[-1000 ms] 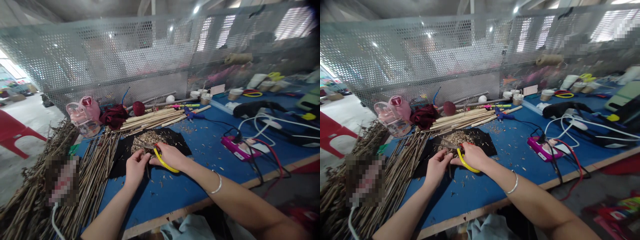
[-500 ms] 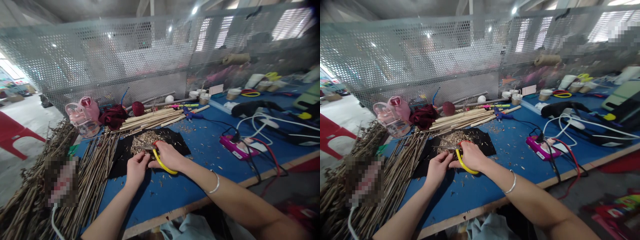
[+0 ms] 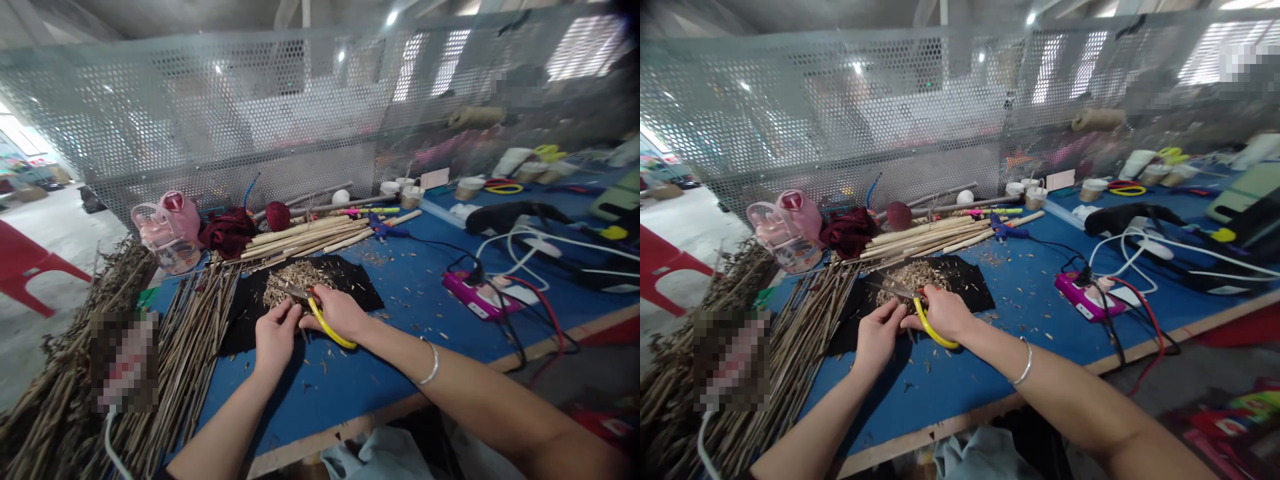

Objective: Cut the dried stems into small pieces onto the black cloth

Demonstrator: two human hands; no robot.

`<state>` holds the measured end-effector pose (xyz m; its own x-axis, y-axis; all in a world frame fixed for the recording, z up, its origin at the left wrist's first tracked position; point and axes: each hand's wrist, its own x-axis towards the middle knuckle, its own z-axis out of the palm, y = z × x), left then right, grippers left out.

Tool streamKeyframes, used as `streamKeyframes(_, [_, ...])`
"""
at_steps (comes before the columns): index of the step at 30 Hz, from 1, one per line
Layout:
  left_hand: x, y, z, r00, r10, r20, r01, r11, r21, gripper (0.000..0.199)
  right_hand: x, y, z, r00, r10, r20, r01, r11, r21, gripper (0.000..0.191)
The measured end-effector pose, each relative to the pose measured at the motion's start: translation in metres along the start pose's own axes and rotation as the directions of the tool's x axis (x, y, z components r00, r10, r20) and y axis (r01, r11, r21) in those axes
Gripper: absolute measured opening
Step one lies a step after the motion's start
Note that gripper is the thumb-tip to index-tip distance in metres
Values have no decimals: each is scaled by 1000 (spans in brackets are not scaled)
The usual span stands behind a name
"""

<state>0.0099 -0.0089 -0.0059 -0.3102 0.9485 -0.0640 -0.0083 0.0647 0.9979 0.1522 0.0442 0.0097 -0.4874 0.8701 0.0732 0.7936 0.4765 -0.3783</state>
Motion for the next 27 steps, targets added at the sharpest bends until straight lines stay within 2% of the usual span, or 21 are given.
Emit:
streamKeyframes(8, [1,5,0,998,9,59,-6,999,-50,37,3,-1,-3,1000,-10,-10,10,1000,-15,57])
streamKeyframes(11, [3,3,0,999,-3,34,5,998,-59,38,2,-2,-3,1000,-3,-20,3,1000,-15,56])
streamKeyframes(14, [2,3,1,999,9,33,-8,999,-51,38,0,-1,-1,999,-12,-46,12,1000,-7,57])
streamKeyframes(19, [-1,5,2,995,-19,95,24,998,-55,40,0,1,1,993,-55,-107,60,997,44,60])
streamKeyframes(27, [1,4,3,998,-51,49,53,998,-42,47,0,-1,-1,992,-61,-109,65,997,36,60])
